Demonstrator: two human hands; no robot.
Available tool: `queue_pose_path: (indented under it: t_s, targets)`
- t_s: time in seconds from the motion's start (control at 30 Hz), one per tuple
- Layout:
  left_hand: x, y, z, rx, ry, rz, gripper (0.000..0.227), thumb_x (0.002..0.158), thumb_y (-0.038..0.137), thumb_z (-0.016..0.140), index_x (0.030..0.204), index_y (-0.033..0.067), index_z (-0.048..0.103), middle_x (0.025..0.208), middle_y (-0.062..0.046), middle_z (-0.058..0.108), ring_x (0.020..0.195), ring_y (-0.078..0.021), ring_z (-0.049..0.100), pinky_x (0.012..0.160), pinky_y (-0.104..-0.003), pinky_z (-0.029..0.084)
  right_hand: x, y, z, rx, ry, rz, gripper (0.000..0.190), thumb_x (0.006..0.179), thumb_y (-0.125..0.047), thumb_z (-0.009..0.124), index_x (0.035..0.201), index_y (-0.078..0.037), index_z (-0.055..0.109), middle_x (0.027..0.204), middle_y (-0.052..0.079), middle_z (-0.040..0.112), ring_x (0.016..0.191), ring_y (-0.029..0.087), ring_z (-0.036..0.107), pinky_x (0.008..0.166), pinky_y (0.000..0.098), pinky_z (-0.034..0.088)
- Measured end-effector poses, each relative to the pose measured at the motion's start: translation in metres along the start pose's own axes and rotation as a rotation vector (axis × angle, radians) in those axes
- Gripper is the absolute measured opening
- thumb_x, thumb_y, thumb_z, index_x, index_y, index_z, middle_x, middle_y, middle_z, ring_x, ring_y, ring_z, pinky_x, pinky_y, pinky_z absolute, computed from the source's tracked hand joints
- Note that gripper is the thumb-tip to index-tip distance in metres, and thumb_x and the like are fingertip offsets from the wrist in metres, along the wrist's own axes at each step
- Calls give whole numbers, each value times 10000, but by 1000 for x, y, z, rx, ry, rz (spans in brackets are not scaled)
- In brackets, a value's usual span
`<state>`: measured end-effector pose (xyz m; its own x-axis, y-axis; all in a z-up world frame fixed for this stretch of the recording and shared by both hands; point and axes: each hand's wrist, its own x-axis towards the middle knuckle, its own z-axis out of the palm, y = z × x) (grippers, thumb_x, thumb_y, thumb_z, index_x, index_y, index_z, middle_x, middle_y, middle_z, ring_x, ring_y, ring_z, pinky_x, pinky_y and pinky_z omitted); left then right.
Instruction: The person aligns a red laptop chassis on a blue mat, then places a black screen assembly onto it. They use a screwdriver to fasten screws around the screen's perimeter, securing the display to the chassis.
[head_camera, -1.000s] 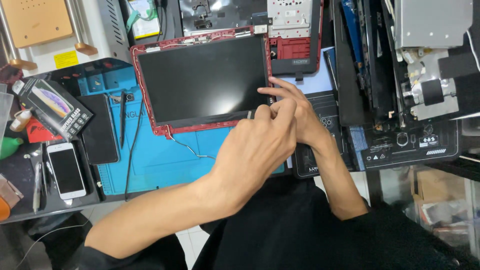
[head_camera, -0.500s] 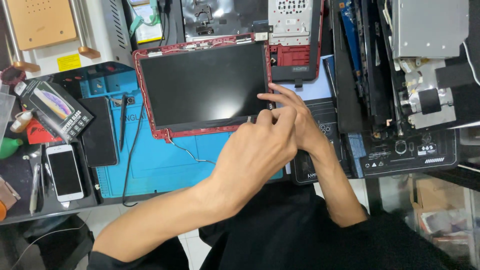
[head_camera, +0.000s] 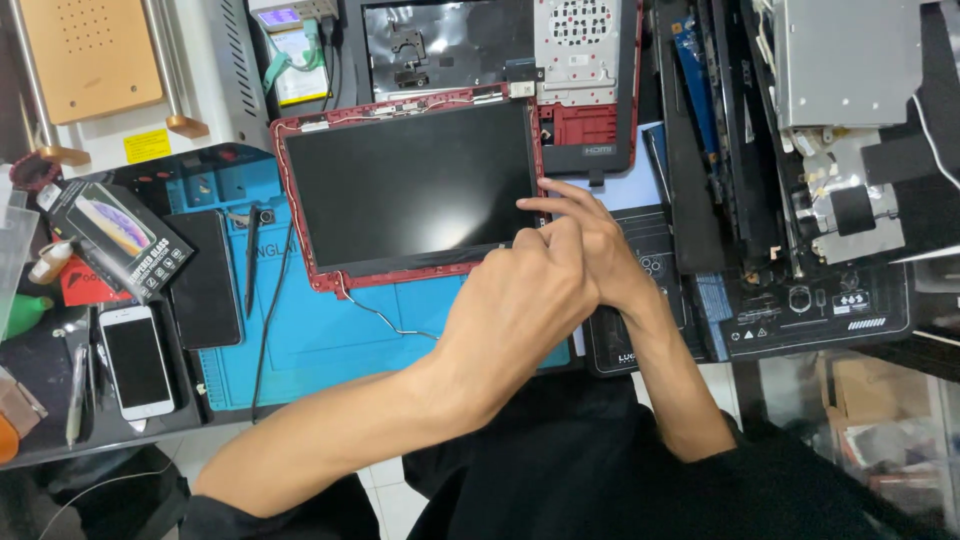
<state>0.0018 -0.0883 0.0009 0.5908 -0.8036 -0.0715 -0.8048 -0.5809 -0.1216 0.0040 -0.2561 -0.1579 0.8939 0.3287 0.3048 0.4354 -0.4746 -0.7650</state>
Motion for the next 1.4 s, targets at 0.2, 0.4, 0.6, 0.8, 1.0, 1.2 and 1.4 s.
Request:
queue_pose_path:
  t_s: [0.2, 0.4, 0.6, 0.8, 1.0, 1.2, 1.4]
  targets:
    - [0, -10, -12, 37, 181, -10, 280, 631, 97, 700, 881, -29, 692, 904, -99, 601, 718, -157, 654, 435, -230, 533, 2, -1, 0, 39, 23, 27, 166, 799, -113, 779, 940, -26, 769, 1358, 102, 677, 1439, 354, 496, 1173, 476, 431]
    - [-7, -5, 9, -22, 25, 81, 147, 788, 105, 695, 861, -22, 685, 864, -91, 578, 798, -187, 658, 537, -285, 535, -1, 5, 1, 5, -9, 30, 100, 766, -91, 747, 844, -53, 797, 1403, 67, 656, 1455, 339, 476, 1178, 466, 424]
    - [-9, -3, -13, 98, 207, -3, 192, 702, 119, 682, 840, -8, 721, 844, -99, 610, 683, -142, 632, 438, -224, 485, 0, 0, -3, 17, -22, 35, 118, 740, -113, 755, 850, -87, 789, 1418, 74, 646, 1466, 325, 475, 1195, 448, 427]
    - [-8, 3, 0, 108, 84, 72, 170, 774, 123, 677, 856, -22, 711, 860, -115, 589, 747, -179, 652, 497, -246, 512, -2, 2, -1, 53, -14, 28, 137, 801, -118, 779, 928, -105, 829, 1413, 68, 652, 1474, 333, 465, 1199, 476, 413]
    - [-11, -9, -14, -16, 261, -86, 126, 689, 90, 685, 801, 34, 690, 832, -68, 563, 691, -148, 645, 435, -232, 509, -4, 5, 3, 13, 3, 8, 165, 753, -69, 794, 917, -87, 785, 1428, 67, 644, 1479, 329, 483, 1201, 465, 446]
    - [-12, -7, -3, -23, 20, -12, 73, 713, 47, 704, 740, 9, 648, 807, -61, 537, 721, -146, 650, 445, -241, 542, 2, -4, -1, 7, -9, 4, 137, 747, -96, 824, 883, -111, 809, 1422, 68, 637, 1464, 335, 463, 1191, 486, 416]
    - [-12, -8, -13, 25, 152, -35, 196, 689, 80, 699, 878, 41, 666, 844, -54, 557, 734, -147, 645, 471, -232, 508, -4, 2, 2, 6, 11, -14, 175, 746, -64, 799, 921, -80, 802, 1439, 75, 630, 1479, 329, 475, 1205, 471, 431]
